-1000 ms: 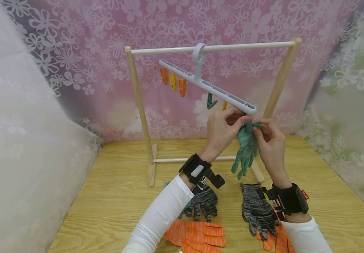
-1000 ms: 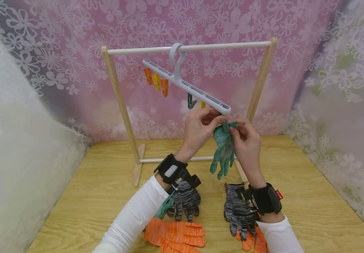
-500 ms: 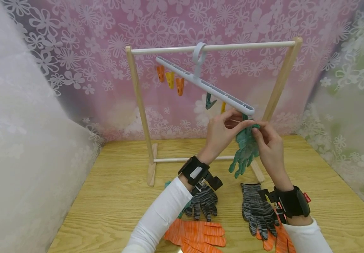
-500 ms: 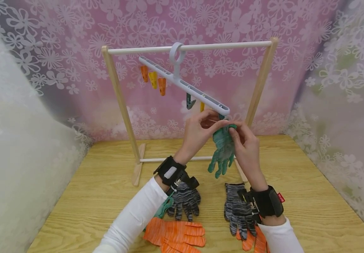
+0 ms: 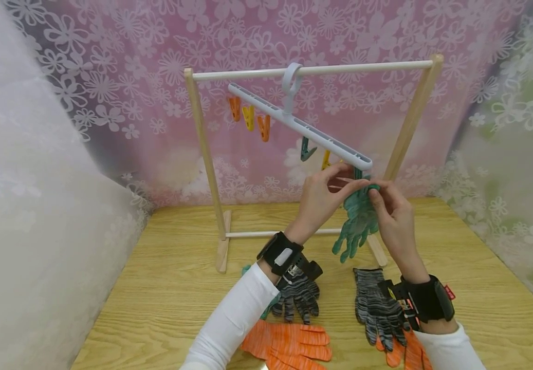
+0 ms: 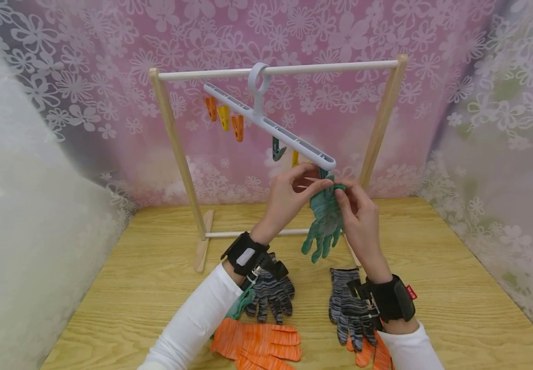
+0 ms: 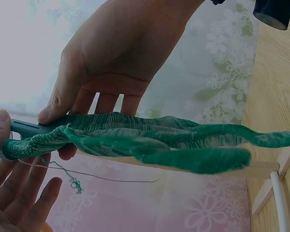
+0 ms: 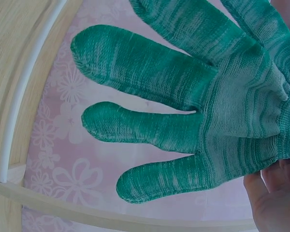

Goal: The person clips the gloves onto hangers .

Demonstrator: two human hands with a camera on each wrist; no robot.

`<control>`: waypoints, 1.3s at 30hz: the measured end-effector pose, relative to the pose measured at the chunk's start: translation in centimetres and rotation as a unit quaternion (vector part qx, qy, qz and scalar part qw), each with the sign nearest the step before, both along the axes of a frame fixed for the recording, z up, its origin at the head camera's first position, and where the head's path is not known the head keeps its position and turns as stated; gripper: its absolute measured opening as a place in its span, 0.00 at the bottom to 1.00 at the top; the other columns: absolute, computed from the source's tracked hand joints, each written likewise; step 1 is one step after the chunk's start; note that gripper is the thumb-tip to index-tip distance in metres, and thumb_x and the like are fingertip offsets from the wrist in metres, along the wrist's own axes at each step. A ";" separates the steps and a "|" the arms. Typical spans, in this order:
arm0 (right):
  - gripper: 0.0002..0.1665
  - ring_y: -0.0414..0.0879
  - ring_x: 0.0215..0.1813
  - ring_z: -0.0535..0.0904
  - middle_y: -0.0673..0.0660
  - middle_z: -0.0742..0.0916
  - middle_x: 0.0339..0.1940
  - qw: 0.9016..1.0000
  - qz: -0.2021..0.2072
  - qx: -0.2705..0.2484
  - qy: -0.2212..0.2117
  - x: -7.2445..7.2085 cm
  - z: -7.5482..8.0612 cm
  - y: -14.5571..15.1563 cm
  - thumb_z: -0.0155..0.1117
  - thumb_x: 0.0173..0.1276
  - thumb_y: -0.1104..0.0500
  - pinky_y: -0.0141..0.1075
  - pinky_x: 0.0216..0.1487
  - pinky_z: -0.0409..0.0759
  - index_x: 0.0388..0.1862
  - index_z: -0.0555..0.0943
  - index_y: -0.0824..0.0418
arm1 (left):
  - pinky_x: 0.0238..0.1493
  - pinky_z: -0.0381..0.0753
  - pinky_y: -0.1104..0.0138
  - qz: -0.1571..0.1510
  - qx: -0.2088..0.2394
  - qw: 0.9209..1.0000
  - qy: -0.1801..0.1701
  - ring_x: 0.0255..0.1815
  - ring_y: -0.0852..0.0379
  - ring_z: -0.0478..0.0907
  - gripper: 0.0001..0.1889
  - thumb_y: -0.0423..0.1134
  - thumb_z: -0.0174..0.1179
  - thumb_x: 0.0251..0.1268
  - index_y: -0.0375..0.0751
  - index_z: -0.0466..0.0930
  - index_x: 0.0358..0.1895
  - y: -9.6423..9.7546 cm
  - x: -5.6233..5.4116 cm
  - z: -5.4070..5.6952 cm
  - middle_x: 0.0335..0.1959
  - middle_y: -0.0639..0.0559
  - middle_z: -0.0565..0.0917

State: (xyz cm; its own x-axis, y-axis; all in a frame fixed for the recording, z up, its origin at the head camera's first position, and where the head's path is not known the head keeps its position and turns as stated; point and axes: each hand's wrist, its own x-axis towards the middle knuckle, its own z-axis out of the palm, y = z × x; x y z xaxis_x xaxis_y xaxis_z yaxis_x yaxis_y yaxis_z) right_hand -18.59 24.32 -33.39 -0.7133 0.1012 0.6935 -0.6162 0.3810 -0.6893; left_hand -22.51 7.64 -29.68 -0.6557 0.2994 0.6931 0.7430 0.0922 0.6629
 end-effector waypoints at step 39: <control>0.33 0.22 0.35 0.76 0.64 0.86 0.37 0.989 0.025 0.139 -0.031 1.3 -2.9 0.5 0.73 0.61 0.73 0.18 0.33 0.75 0.66 0.76 0.64 | 0.47 0.81 0.75 0.200 0.052 0.978 0.039 0.42 0.58 0.87 0.22 0.46 0.75 0.60 0.39 0.82 0.53 -0.3 -0.7 0.7 0.45 0.47 0.89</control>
State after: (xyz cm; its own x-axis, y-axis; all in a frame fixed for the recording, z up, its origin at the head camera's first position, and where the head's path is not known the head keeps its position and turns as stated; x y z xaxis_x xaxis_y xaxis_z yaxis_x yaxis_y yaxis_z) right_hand -17.25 24.80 -36.26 -0.7543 -0.1246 0.6446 -0.5993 0.5314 -0.5986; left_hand -23.24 7.34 -28.97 -0.6493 -0.0457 0.7592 0.7102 0.3207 0.6267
